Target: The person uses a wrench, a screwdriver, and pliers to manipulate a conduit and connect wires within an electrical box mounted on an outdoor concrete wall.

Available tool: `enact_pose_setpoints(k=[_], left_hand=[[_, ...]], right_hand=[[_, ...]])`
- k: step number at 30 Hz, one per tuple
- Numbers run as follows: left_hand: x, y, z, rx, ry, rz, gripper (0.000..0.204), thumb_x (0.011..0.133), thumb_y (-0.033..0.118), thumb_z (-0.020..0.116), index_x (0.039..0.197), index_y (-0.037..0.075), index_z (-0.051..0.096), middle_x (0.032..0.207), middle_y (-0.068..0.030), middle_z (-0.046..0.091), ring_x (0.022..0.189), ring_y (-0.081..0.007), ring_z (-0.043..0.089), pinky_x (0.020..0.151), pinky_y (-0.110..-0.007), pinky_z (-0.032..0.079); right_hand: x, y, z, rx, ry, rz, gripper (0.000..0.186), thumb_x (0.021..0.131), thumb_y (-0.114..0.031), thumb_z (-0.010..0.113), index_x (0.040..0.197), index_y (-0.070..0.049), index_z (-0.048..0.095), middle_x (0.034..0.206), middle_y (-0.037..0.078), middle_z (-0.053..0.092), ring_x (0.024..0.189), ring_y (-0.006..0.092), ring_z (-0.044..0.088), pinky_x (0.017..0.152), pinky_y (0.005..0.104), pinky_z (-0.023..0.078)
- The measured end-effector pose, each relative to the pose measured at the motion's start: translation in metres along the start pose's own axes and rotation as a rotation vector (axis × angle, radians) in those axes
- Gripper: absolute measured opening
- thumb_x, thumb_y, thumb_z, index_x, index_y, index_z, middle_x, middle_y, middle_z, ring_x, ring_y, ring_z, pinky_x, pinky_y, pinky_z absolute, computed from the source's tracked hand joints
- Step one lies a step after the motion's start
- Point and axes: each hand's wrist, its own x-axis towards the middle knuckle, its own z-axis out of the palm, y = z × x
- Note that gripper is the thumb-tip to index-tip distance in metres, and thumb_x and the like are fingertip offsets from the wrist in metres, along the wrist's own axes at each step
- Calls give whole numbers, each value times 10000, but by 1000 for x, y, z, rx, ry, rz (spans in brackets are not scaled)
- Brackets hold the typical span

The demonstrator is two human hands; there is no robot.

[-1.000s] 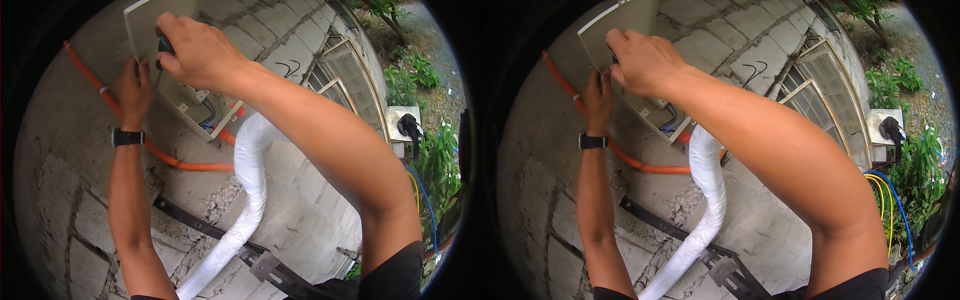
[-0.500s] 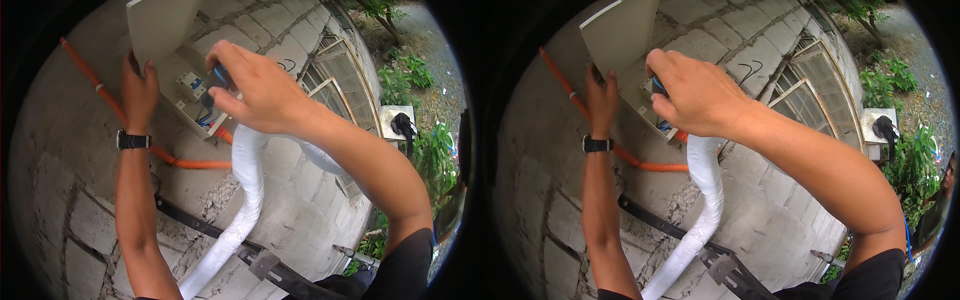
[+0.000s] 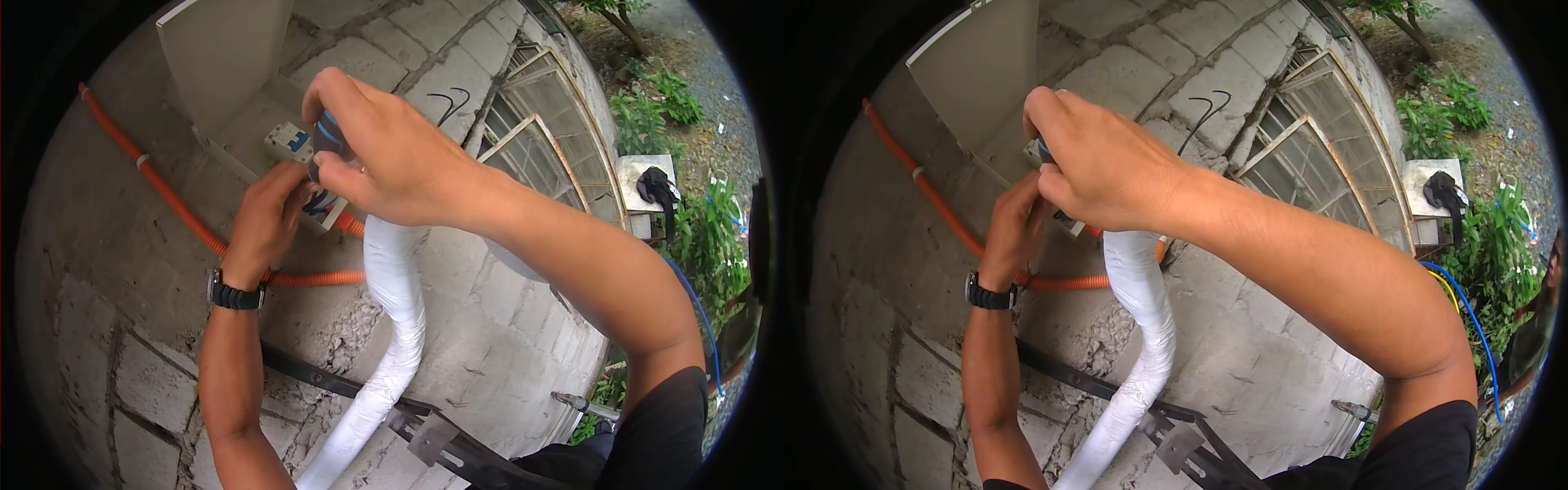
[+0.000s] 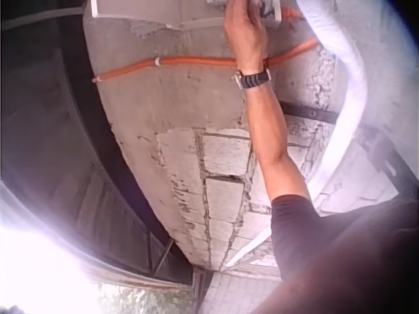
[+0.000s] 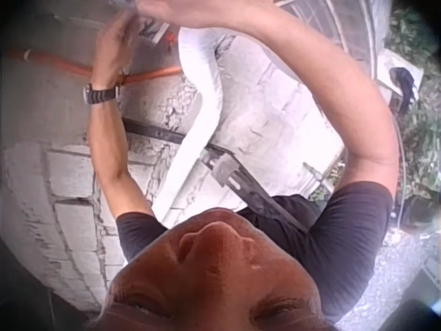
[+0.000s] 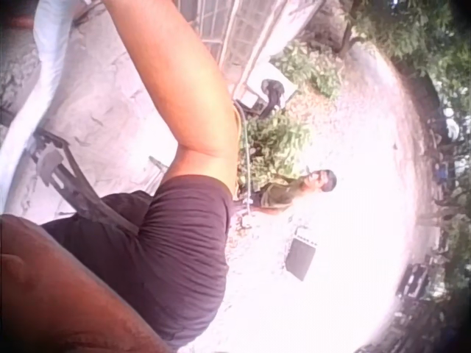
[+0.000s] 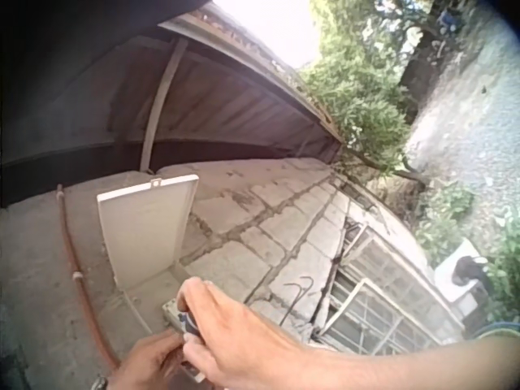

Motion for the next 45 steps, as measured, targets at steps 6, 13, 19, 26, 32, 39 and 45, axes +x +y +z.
enact_pose_setpoints(k=[6,13,19,26,32,39,45], left_hand=[[-2,-11,5,-93,40,52,106,966,68,673,1055,16,652,883,-152,640,798,-360,625,725,-407,498],[1,-11,0,-110,9,10,103,942,100,693,1001,19,667,899,-154,671,818,-378,641,734,-445,494],[1,-11,-2,-95,-31,-2,119,993,100,656,1068,7,645,893,-157,658,812,-332,632,755,-421,500],[-5,-16,-2,-108,4,86,137,1000,138,638,1024,5,614,886,-168,653,819,-372,629,734,-455,485],[-4,-16,8,-242,94,86,154,999,149,641,1076,16,654,951,-174,693,859,-375,650,751,-464,501],[-32,3,0,-155,404,-41,213,1011,143,629,1167,4,671,1075,-167,724,977,-363,688,861,-449,536],[-38,-15,-16,-127,330,-116,206,1011,93,625,1179,-6,689,1115,-163,733,996,-331,704,882,-416,540]], right_hand=[[0,2,5,-22,-11,3,332,866,-70,648,1137,-1,468,1052,225,622,931,431,641,791,495,523],[2,-8,1,-34,-36,65,362,884,-61,679,1169,-7,464,1019,213,625,914,398,650,776,481,520],[2,-14,1,-54,-66,107,373,891,-69,703,1195,-26,490,934,171,644,867,345,677,756,423,530],[6,-18,6,-89,-52,41,424,928,-76,738,1281,-24,508,983,134,697,916,222,731,765,352,584],[0,-22,2,13,-8,133,496,968,-67,744,1367,-24,452,1220,110,654,1004,150,664,882,300,575],[1,-34,-16,-38,111,1,459,1008,-63,695,1387,-14,440,1246,139,657,1032,149,648,900,307,568],[-1,-33,-11,10,200,3,455,999,-54,707,1365,-17,439,1188,99,641,1006,125,639,890,286,568]])
